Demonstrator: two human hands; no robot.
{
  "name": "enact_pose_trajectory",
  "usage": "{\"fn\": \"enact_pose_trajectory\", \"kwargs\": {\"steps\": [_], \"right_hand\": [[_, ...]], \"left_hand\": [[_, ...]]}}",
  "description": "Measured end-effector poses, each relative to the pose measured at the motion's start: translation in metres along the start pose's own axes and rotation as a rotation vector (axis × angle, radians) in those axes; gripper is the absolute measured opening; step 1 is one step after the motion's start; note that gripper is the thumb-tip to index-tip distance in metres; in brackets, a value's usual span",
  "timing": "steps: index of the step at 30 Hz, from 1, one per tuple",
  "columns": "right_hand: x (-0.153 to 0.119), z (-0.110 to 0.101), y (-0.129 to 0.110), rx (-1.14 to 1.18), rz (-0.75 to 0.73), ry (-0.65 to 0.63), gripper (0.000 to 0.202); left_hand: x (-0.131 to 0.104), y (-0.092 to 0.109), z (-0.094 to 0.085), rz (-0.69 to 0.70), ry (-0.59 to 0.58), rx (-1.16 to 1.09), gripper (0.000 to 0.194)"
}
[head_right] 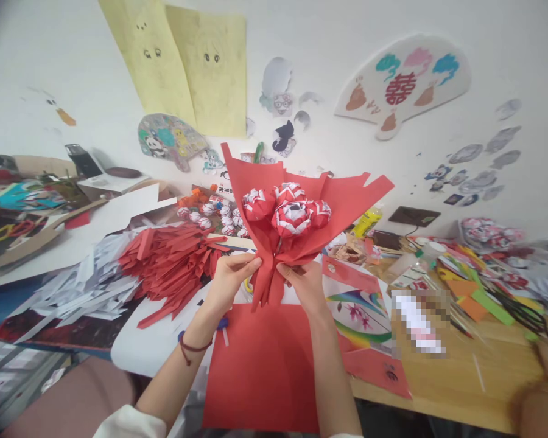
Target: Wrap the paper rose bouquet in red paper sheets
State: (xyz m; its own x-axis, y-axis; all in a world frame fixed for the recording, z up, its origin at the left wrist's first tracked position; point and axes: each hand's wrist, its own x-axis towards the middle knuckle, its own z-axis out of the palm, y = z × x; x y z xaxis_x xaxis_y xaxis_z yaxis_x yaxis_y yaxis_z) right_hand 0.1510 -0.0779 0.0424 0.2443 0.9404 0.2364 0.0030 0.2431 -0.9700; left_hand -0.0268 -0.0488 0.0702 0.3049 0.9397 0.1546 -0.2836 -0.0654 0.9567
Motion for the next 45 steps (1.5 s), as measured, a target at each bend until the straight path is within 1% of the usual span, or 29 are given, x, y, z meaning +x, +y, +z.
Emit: {"fn": "enact_pose_trajectory", "kwargs": {"steps": [6, 10, 14, 20, 25, 29, 33, 35, 38, 41, 43, 45], "right_hand": [[-0.002, -0.002, 0.001, 0.054, 0.025, -0.009, 0.029], [-0.004, -0.001, -0.004, 0.065, 0.023, -0.009, 0.029], [-0.005, 0.001, -0.010, 0.074, 0.007, -0.014, 0.029], [-0.008, 0.004, -0.014, 0.045, -0.008, -0.001, 0.028], [-0.008, 0.006, -0.020, 0.032, -0.026, -0.001, 0.024], [-0.011, 0.008, -0.023, -0.033, -0.046, 0.015, 0.020], [-0.012, 0.007, -0.022, -0.079, -0.061, 0.024, 0.018], [-0.012, 0.006, -0.019, -0.087, -0.054, 0.019, 0.019], [-0.011, 0.005, -0.015, -0.090, -0.056, 0.046, 0.018], [-0.011, 0.007, -0.015, -0.092, -0.085, 0.054, 0.018], [-0.012, 0.010, -0.018, -0.114, -0.108, 0.063, 0.017], [-0.012, 0.013, -0.020, -0.135, -0.118, 0.084, 0.017]], "left_hand": [[0.008, -0.005, -0.007, -0.043, -0.075, -0.141, 0.026], [0.011, -0.007, -0.009, -0.069, -0.086, -0.168, 0.028], [0.010, -0.005, -0.007, -0.073, -0.082, -0.163, 0.029], [0.006, -0.001, -0.006, -0.049, -0.095, -0.086, 0.032], [0.006, -0.002, -0.008, 0.066, -0.163, 0.041, 0.027], [0.006, 0.002, -0.005, 0.159, -0.146, 0.171, 0.025], [0.005, 0.004, -0.002, 0.209, -0.148, 0.201, 0.024], [0.005, 0.002, -0.002, 0.211, -0.141, 0.216, 0.024], [0.005, 0.001, -0.002, 0.186, -0.134, 0.233, 0.023], [0.003, 0.002, -0.002, 0.171, -0.130, 0.260, 0.023], [0.001, 0.002, -0.001, 0.159, -0.107, 0.282, 0.023], [0.001, 0.001, 0.001, 0.150, -0.059, 0.293, 0.023]]}}
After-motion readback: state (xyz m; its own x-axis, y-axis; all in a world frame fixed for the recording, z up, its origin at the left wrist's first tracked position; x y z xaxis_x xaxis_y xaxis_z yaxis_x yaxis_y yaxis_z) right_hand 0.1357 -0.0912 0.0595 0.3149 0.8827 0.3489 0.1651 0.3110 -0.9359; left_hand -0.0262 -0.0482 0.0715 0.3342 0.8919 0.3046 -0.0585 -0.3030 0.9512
